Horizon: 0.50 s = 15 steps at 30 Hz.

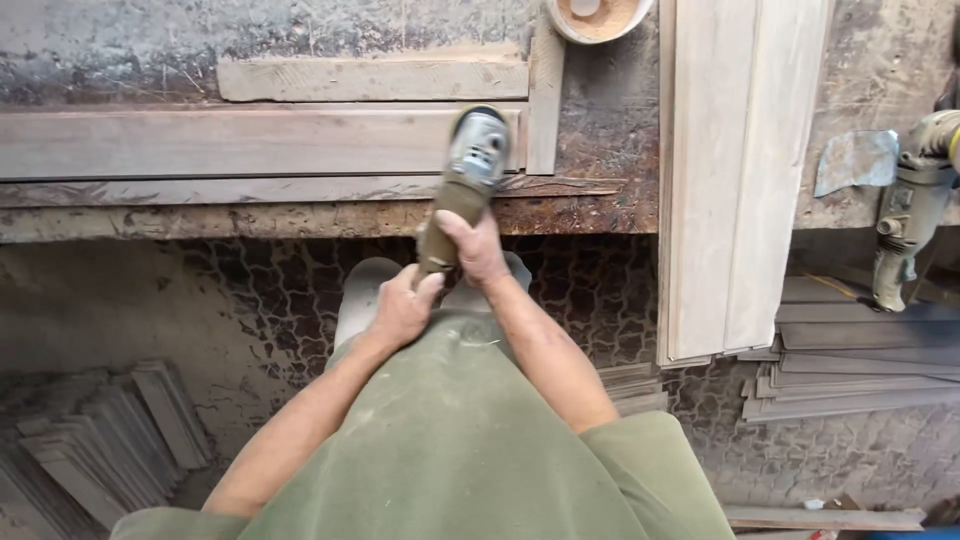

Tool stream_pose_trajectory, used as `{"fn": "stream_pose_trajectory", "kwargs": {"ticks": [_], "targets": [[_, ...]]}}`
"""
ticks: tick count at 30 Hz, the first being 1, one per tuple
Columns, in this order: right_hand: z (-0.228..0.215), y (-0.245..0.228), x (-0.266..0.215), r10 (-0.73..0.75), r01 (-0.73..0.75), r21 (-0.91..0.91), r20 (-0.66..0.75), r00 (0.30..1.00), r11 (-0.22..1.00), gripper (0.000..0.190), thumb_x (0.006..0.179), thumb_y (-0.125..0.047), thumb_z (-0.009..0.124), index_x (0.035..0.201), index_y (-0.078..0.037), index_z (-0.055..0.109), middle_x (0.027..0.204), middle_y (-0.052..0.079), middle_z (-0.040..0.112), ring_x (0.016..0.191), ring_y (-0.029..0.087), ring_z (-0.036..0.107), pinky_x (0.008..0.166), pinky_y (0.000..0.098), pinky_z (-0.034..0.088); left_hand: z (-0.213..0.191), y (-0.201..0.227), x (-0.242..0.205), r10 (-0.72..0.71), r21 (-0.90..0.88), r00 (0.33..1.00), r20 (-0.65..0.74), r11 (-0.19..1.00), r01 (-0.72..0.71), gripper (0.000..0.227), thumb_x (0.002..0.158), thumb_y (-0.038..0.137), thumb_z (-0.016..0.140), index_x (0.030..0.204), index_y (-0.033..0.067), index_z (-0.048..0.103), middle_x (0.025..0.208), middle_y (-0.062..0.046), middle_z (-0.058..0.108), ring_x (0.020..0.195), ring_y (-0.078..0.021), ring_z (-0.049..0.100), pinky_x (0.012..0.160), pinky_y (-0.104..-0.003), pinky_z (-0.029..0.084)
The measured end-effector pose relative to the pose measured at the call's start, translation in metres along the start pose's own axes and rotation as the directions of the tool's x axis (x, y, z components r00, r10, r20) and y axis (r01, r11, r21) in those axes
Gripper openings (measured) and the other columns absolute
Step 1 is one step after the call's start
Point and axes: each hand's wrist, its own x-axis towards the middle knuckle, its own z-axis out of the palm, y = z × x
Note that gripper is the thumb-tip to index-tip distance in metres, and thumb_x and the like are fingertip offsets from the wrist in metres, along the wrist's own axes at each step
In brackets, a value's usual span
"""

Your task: The recorder is applying filler to wooden boards and then sanding them smooth using a handheld power sander at a workbench.

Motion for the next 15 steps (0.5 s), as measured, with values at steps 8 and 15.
{"fn": "stream_pose_trajectory", "kwargs": {"ticks": [8, 15], "targets": [[0.012, 0.054, 0.015, 0.027, -0.028, 0.079, 0.014, 1.0, 0.996, 0.052, 0.081, -0.022, 0.089, 0.122, -0.007, 0.06, 0.103, 0.012, 0.07, 0.094, 0.02, 0.067, 0.08, 0.0449, 0.061, -0.028, -0.004, -0.006, -0.113, -0.008, 0.993, 0.025, 0.994, 0.113, 0.045, 0.092, 0.058, 0.061, 0.082, 0.0143, 0.065, 0.06, -0.013, 0.065, 0.071, -0.0344, 0.069, 0.069, -0.048, 0.053], [0.017, 0.015, -0.006, 0.074, -0.071, 0.059, -0.055, 0.996, 0.996, 0.058, 0.081, -0.024, 0.09, 0.127, -0.008, 0.059, 0.109, 0.014, 0.07, 0.099, 0.022, 0.066, 0.086, 0.0475, 0.059, -0.019, -0.012, -0.003, -0.068, 0.027, 0.996, 0.066, 0.997, 0.067, 0.044, 0.092, 0.056, 0.063, 0.09, 0.0126, 0.068, 0.071, -0.021, 0.07, 0.08, -0.0419, 0.071, 0.07, -0.052, 0.052]]}}
